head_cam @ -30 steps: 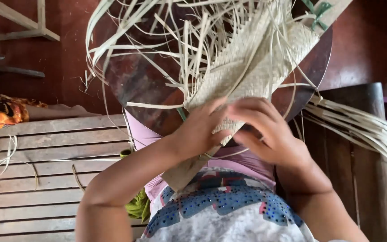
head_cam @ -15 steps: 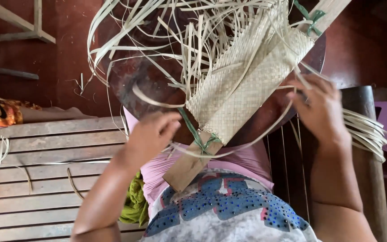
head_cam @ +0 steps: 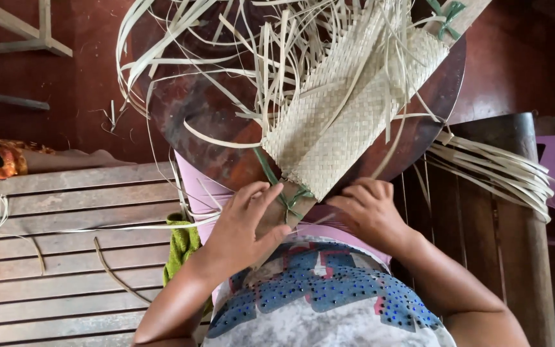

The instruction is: The person weaves thin dried plant strips into a basket using a wooden form. They interlace the strips by hand, pulling and tightening them to build up the basket wall.

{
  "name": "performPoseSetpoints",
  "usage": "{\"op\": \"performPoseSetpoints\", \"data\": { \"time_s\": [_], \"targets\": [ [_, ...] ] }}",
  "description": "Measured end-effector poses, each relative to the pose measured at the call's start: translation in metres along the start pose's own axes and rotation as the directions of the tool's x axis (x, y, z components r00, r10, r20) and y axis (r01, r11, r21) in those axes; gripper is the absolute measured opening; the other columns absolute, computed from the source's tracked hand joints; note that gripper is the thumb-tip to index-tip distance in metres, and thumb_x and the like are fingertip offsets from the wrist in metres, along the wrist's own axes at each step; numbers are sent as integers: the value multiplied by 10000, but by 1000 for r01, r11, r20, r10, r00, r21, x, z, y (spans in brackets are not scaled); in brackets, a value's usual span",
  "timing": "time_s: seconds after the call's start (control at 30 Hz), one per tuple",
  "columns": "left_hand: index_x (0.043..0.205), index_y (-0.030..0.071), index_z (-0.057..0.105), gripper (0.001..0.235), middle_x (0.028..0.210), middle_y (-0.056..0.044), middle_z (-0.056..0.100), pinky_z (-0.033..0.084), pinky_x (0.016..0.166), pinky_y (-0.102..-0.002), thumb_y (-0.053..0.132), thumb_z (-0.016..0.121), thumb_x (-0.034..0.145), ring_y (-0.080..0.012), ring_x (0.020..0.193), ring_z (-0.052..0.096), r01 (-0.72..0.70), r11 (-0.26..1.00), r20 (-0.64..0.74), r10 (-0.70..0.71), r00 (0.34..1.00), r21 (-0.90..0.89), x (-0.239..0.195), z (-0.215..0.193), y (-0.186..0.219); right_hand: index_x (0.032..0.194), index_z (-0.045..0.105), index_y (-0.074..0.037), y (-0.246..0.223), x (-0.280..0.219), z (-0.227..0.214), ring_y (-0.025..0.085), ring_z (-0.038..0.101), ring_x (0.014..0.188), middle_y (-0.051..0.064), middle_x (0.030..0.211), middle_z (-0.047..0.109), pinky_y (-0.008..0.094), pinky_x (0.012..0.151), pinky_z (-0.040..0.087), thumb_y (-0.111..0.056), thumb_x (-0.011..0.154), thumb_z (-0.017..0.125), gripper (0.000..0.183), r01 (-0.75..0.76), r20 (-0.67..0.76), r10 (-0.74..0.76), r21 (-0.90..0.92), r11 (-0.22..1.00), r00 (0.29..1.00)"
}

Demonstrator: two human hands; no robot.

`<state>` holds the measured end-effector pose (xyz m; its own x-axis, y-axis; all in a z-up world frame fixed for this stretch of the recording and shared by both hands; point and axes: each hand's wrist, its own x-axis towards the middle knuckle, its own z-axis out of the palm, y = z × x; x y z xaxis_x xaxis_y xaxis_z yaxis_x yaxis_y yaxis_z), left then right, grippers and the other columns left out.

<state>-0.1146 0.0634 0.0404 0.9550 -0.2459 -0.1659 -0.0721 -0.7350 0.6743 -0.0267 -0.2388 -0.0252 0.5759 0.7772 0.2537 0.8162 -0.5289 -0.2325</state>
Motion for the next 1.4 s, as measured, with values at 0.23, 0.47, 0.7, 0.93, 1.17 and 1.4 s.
{"op": "performPoseSetpoints", "data": {
  "time_s": [0.23,0.47,0.7,0.93,1.17,1.4],
  "targets": [
    [1274,19,621,346,1135,-156,718,572,951,-384,211,661,989,-273,1047,667,-298,954,-441,282,852,35,34,-27,-7,1043,735,-62,65,1,-67,210,706,895,115,1044,738,280,728,570,-99,1017,584,157,-98,-234,173,301,949,957],
    [1181,62,687,254,1015,-62,726,481,972,-460,210,636,981,-276,1005,634,-86,990,-433,125,893,108,91,-40,-32,1155,716,-4,166,12,-123,348,652,774,217,946,716,440,568,505,-359,1125,330,525,-878,-38,878,17,478,478],
    [1021,89,545,450,895,-41,634,503,784,-431,525,629,953,-251,821,632,44,996,-352,-15,936,76,110,-30,-45,781,570,-82,130,-30,-122,292,472,669,118,769,568,466,617,298,-453,1249,713,613,-799,-255,759,-258,543,599],
    [1228,164,435,611,1042,-158,721,543,885,-509,632,637,892,-369,995,719,299,912,-159,-351,923,-280,119,-56,-11,1228,660,-163,16,60,-77,325,530,1048,95,1169,585,510,844,452,-298,1000,760,283,-455,-427,365,-127,882,827],
    [1623,196,71,1100,1666,-265,68,303,1148,-681,498,765,825,-586,1432,258,203,787,-127,-335,934,-582,129,-55,-7,1325,613,-308,-4,104,-12,429,150,1500,108,1477,466,764,1069,-84,-657,994,377,536,-250,86,246,40,967,965],
    [1564,219,334,724,1221,-110,554,606,918,-341,114,693,944,-158,1056,636,-50,425,-218,-355,909,-904,117,-21,-29,1132,731,-380,78,96,34,301,332,1480,-34,1397,589,577,1154,-170,-539,1006,519,293,40,-268,-50,-43,998,962]
  ]
}}
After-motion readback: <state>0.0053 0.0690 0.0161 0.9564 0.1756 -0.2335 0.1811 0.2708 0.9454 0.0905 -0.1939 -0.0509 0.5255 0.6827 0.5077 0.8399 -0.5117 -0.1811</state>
